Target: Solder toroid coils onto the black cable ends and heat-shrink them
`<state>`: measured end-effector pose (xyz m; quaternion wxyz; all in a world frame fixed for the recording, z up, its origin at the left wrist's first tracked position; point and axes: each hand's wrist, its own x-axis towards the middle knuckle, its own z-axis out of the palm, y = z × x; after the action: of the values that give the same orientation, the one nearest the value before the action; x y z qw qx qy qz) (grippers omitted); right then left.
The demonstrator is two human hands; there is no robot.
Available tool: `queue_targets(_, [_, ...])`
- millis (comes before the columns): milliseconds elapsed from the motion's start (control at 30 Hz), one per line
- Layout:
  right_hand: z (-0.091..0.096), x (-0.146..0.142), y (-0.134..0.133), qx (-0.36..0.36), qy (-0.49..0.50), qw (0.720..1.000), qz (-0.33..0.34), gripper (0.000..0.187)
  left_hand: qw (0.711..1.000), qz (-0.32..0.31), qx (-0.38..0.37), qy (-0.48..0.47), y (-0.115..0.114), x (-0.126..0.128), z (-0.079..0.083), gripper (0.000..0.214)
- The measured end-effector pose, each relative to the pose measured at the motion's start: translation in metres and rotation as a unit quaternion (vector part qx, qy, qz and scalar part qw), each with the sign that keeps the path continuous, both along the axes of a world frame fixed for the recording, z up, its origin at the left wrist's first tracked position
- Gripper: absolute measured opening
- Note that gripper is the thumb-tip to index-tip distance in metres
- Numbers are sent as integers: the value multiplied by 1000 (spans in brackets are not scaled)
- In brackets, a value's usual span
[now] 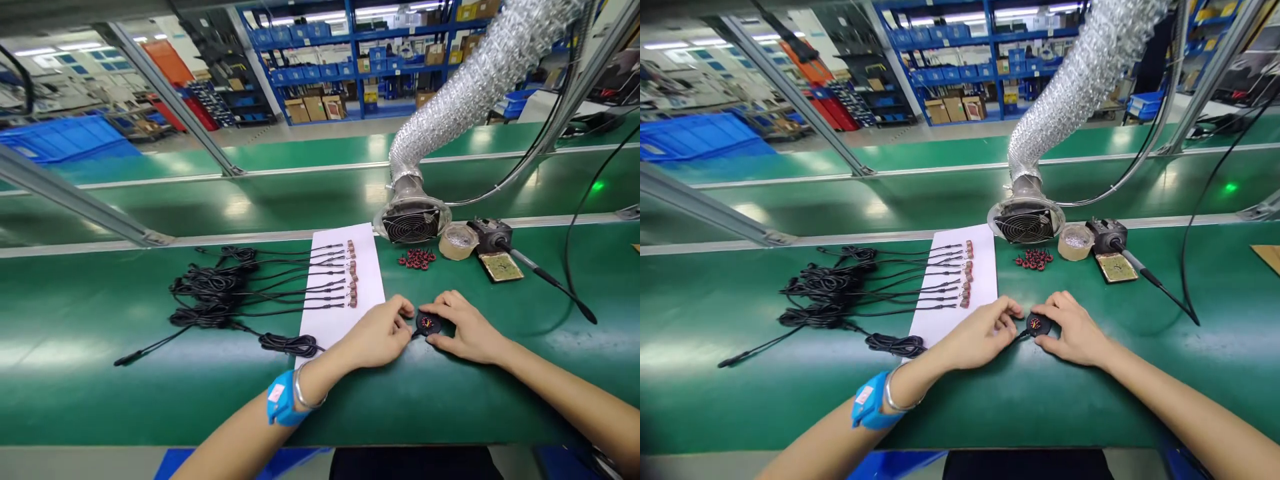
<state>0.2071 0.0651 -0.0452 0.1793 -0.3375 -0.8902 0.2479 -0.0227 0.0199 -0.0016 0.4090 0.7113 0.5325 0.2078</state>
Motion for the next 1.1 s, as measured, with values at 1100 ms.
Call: queue_targets(1100, [28,-30,7,-516,232,824,42,48,988,72,123,-53,-27,-6,17,17])
